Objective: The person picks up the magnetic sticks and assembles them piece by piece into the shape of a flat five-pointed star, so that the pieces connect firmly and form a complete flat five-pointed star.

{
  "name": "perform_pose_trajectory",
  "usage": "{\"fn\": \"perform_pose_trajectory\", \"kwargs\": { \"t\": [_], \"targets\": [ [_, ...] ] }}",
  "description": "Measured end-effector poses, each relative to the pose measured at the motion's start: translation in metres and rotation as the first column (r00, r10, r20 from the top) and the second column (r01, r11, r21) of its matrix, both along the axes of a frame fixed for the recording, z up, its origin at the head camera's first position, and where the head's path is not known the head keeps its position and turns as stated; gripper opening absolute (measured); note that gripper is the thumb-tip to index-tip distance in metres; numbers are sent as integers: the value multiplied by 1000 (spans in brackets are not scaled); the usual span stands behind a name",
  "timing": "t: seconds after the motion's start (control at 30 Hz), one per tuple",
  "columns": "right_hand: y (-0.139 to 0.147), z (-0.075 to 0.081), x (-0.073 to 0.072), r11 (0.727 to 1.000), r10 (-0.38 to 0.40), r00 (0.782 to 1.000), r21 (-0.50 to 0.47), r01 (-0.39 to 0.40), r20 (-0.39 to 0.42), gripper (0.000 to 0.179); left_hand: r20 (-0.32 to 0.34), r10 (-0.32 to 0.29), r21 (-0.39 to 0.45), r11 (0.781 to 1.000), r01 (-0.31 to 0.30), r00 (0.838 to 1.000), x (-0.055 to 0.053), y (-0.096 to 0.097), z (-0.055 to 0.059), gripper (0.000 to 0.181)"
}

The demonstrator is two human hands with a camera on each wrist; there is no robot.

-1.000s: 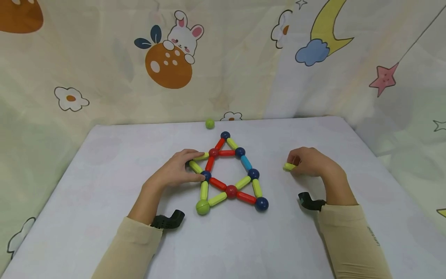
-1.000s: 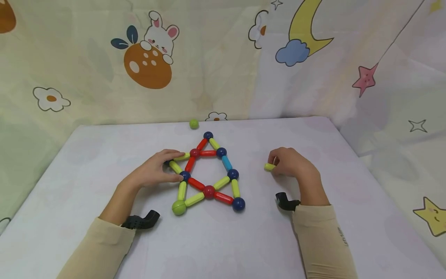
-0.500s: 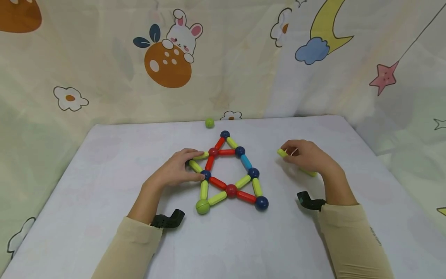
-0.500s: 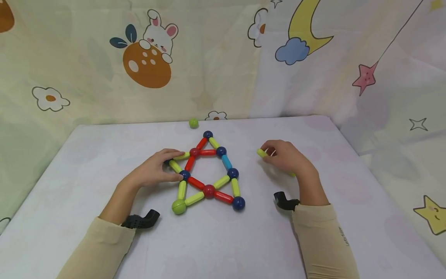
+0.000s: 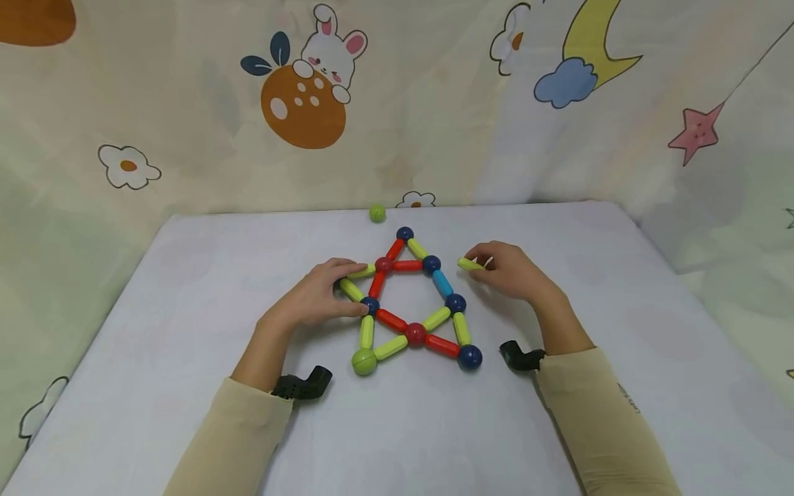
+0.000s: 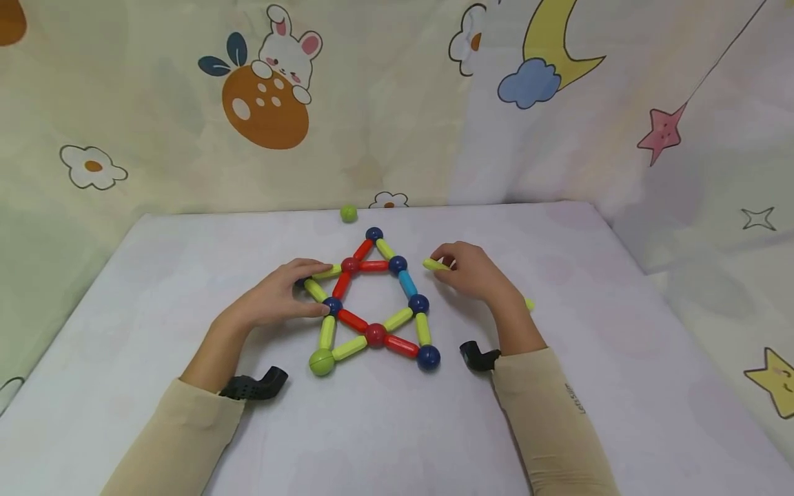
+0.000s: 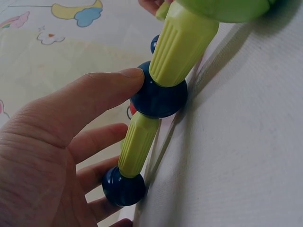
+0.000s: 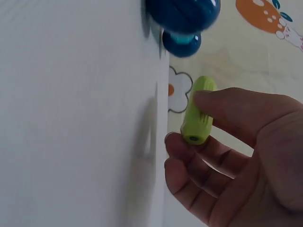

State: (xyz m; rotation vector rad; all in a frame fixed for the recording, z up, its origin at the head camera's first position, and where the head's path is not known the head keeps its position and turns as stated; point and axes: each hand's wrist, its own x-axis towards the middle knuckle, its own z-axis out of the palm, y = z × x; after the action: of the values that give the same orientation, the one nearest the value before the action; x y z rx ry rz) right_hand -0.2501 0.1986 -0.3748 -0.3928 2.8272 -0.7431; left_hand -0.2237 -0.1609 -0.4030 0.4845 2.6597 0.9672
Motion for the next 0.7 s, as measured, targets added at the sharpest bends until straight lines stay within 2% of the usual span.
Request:
{"fn": "perform_pose_trajectory", "kwargs": {
  "t": [0.4, 0.7],
  "targets": [
    [-19, -14, -17, 999, 45, 998, -14, -44, 38, 31, 16, -2, 3, 1000, 2, 1000, 2, 2, 1, 74],
    [-23, -12, -19, 999, 48, 998, 0, -48, 44, 29, 4, -11, 17, 1000, 11, 1000, 1, 2, 4, 74]
  ]
}}
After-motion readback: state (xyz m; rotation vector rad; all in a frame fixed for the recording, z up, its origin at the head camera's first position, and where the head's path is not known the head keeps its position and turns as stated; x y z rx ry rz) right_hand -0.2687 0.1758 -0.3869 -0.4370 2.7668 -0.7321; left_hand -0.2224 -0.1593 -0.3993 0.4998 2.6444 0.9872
